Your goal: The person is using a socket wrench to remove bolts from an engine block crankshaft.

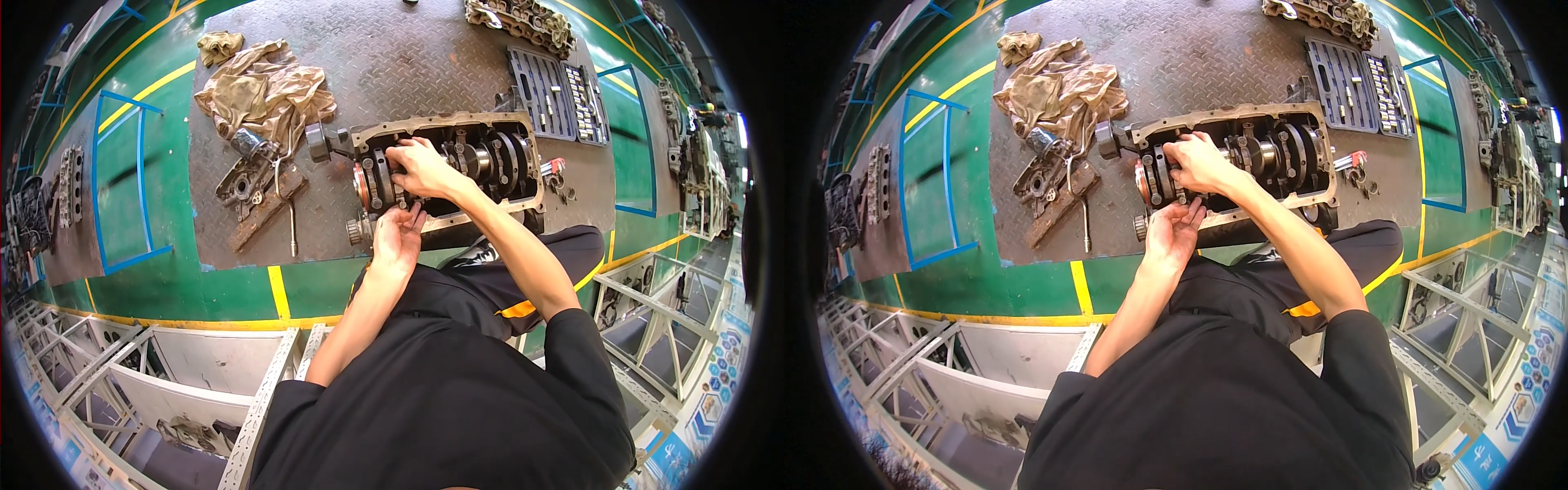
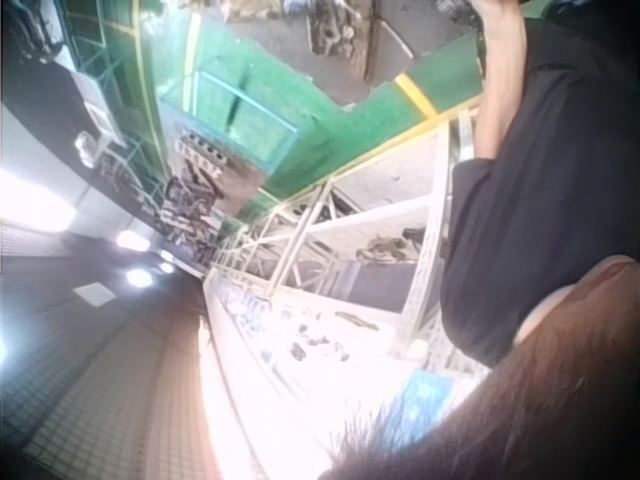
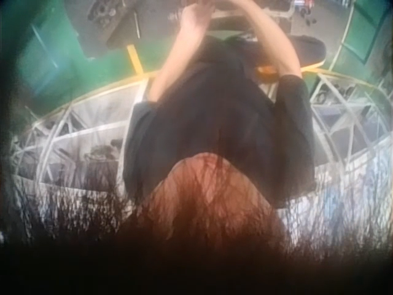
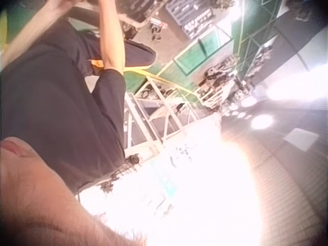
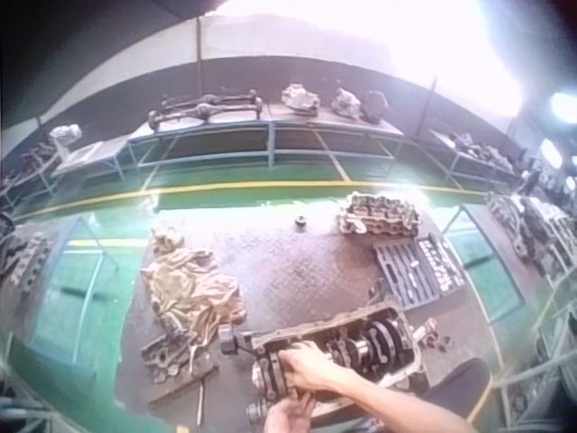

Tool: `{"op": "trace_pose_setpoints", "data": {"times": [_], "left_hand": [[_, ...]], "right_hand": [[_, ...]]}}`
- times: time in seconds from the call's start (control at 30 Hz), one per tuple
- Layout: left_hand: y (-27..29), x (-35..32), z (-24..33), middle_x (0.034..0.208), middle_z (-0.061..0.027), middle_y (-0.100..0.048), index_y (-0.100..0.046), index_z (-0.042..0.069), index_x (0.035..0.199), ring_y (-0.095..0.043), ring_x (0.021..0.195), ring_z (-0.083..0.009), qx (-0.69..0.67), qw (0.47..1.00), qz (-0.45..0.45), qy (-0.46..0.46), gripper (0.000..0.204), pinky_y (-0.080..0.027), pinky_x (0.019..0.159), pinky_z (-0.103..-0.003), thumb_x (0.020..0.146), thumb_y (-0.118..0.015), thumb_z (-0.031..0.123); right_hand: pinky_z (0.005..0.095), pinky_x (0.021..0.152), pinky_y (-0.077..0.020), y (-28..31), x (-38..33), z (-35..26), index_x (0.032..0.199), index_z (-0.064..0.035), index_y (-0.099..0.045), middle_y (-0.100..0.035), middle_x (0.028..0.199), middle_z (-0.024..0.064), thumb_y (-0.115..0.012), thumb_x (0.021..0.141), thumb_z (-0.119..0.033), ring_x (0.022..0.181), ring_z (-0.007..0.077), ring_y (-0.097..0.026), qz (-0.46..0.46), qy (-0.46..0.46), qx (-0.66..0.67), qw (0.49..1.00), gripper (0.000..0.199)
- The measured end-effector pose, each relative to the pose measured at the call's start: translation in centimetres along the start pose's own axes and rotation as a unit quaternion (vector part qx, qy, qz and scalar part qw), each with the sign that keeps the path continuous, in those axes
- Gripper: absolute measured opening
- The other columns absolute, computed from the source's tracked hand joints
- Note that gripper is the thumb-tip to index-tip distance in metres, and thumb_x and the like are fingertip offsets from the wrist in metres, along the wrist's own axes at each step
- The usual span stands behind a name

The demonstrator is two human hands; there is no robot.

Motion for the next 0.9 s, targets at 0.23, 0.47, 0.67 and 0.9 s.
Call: {"op": "trace_pose_setpoints", "data": {"times": [0.23, 0.47, 0.67, 0.9], "left_hand": [[-2.3, -3.3, 1.1, 0.116, -0.0197, -0.056, -0.049, -0.001, 0.107, -0.053, 0.121, -0.0323, 0.054, 0.997, -0.009, -0.048, 0.014, -0.038, 0.111, -0.045, 0.093, -0.051, 0.003], [-10.0, -6.9, 1.8, 0.1, -0.0136, -0.067, -0.056, -0.001, 0.107, -0.065, 0.096, -0.0184, 0.404, 0.874, -0.026, -0.27, 0.021, -0.05, 0.088, -0.031, 0.091, -0.066, 0.008], [-17.9, -5.8, -4.3, 0.098, -0.0109, -0.064, -0.058, -0.005, 0.099, -0.061, 0.087, -0.0134, 0.457, 0.805, -0.213, -0.313, 0.008, -0.05, 0.082, -0.027, 0.091, -0.059, -0.004], [-26.9, -10.7, -16.8, 0.104, -0.0095, -0.064, -0.057, -0.004, 0.107, -0.061, 0.094, -0.0134, 0.509, 0.729, -0.395, -0.231, 0.018, -0.049, 0.085, -0.026, 0.09, -0.061, -0.004]], "right_hand": [[0.0408, 0.08, -0.0497, 5.4, -3.4, -3.9, 0.107, 0.0004, -0.055, -0.061, 0.101, 0.019, -0.062, 0.086, -0.008, 0.09, 0.0345, -0.063, 0.124, 0.013, 0.038, 0.991, 0.024], [0.034, 0.082, -0.0504, 11.7, -15.3, -1.3, 0.121, 0.0001, -0.056, -0.059, 0.111, 0.0155, -0.065, 0.084, 0.003, 0.102, 0.0249, -0.061, 0.419, -0.071, 0.169, 0.889, 0.038], [0.0348, 0.087, -0.0471, 12.1, -24.6, 4.1, 0.096, -0.0037, -0.054, -0.053, 0.122, 0.0133, -0.074, 0.077, 0.004, 0.109, 0.0243, -0.056, 0.591, -0.171, 0.273, 0.74, 0.029], [0.0328, 0.091, -0.0488, 21.5, -36.7, 4.4, 0.122, -0.0091, -0.063, -0.05, 0.134, 0.0112, -0.073, 0.077, 0.004, 0.116, 0.0238, -0.055, 0.604, -0.229, 0.168, 0.745, 0.047]]}}
Point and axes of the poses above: each hand's wrist, its own x-axis towards the middle knuckle, its own y-axis out of the back of the hand, z = x × y, the point moved 10 cm from there along x, towards the middle knuckle
